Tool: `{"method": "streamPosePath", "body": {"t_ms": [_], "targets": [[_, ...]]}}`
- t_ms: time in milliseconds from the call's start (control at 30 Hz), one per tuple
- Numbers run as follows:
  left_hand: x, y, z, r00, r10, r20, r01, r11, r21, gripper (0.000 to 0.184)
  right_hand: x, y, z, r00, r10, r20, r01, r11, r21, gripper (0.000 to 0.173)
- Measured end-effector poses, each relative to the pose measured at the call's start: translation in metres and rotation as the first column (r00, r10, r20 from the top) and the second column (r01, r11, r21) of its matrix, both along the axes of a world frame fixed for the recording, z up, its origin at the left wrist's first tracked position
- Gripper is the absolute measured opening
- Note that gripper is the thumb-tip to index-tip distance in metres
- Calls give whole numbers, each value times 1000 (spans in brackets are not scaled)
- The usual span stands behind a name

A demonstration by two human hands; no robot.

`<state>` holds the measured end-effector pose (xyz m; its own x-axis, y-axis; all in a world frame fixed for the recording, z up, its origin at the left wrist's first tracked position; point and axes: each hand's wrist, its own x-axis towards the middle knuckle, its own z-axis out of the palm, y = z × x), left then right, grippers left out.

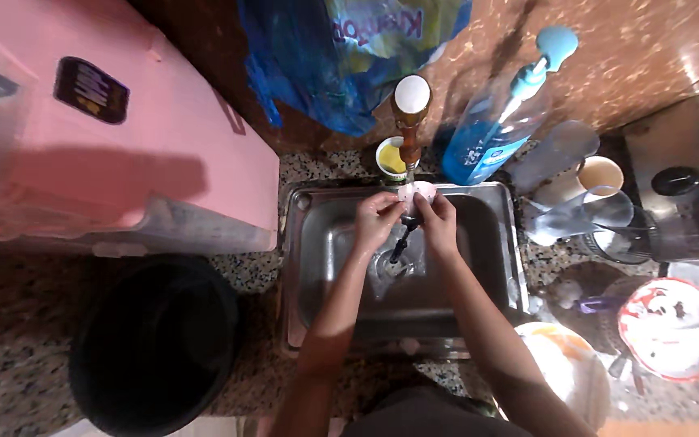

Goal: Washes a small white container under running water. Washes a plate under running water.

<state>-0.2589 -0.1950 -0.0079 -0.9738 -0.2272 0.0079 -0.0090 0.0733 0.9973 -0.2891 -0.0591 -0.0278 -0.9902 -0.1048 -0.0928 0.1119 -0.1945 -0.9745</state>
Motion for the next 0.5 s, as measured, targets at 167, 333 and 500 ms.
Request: {"method": "streamPosePath", "body": {"t_ms": [167,333,500], "targets": [[-6,2,-6,996,72,50,-75,996,47,15,2,-4,-1,997,79,-27,-78,997,29,28],[-23,-1,-4,984,108,141,-130,978,160,16,15,8,-15,966,250,-72,-245,967,68,26],[-31,4,-3,982,76,171,-107,978,179,14,14,13,-18,979,187,-82,-175,975,136,17]]}}
